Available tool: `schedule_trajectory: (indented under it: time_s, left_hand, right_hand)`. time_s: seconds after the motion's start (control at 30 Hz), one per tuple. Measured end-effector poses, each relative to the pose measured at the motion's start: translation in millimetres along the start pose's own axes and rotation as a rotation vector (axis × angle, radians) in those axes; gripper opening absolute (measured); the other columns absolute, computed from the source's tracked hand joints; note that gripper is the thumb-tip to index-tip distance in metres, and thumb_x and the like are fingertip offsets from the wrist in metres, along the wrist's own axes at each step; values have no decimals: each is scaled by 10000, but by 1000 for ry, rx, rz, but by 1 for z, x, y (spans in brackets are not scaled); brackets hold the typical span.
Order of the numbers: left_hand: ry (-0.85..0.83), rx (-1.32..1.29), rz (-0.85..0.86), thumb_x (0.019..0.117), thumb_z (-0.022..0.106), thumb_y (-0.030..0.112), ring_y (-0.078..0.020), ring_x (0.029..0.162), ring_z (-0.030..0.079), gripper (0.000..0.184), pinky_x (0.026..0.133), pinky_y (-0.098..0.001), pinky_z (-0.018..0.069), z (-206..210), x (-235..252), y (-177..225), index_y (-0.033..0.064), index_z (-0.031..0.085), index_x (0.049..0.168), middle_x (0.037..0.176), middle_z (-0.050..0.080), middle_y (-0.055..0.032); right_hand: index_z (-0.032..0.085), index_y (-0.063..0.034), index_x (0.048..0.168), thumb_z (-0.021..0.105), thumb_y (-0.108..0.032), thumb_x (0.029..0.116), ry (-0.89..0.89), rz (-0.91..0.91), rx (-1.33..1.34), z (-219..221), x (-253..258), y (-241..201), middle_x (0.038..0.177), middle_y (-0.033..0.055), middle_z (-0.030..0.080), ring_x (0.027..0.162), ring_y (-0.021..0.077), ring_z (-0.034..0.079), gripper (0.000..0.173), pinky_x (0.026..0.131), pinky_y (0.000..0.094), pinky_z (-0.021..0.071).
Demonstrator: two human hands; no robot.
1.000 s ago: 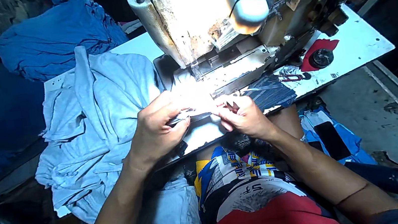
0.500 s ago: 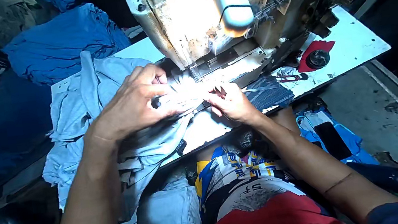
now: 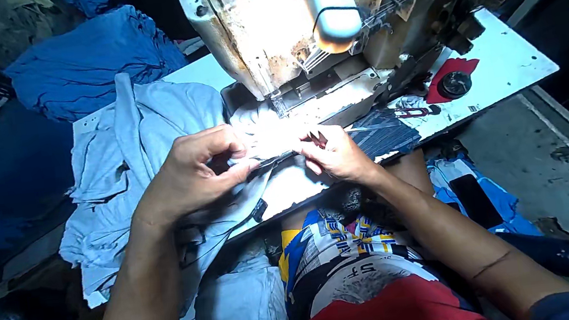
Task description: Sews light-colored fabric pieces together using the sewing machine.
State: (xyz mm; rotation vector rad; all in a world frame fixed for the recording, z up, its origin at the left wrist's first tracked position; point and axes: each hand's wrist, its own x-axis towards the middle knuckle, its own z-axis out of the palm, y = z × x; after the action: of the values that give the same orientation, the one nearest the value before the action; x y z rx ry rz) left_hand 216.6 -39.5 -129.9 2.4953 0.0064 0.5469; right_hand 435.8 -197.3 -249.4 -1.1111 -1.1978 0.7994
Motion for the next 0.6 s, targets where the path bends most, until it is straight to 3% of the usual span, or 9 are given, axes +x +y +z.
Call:
schedule_trajectory:
  time_s: [0.13,0.3,0.4,0.47,0.6]
  left_hand:
    - [14,135,-1,913,731,226,-101,891,621,123,833,-308,526,8,-2,0,122,672,886,898,651,29]
    - [32,108,20,915,742,237,-92,904,643,115,859,-317,541,40,-5,13,122,752,924,907,698,41]
    - [28,33,47,930,743,211,-62,869,659,89,815,-288,555,66,-6,17,130,777,933,900,720,47]
    - [43,-15,50,942,742,176,-49,830,672,74,768,-264,578,79,-7,19,113,778,941,889,727,37]
    - [110,-15,77,940,750,157,-57,811,677,71,769,-276,578,90,-10,19,95,783,937,868,735,22]
  right_hand:
    - [643,-16,1087,615,-119,1035,23,-18,-2,2,0,4,654,78,596,458,140,535,118,409,266,479]
    - [665,-22,1098,608,-131,1041,-5,-63,-121,-1,-2,7,660,58,618,475,130,564,136,435,282,517]
    - [709,-29,1106,614,-106,1025,-48,-122,-209,-5,-15,10,698,36,655,516,95,585,147,479,270,537]
    - [741,-10,1094,618,-62,1000,-71,-158,-180,-8,-26,12,757,40,688,580,81,609,163,547,263,560]
    - [741,48,1024,615,-45,1014,-109,-188,-12,-6,-46,14,694,40,668,580,51,606,158,563,221,549]
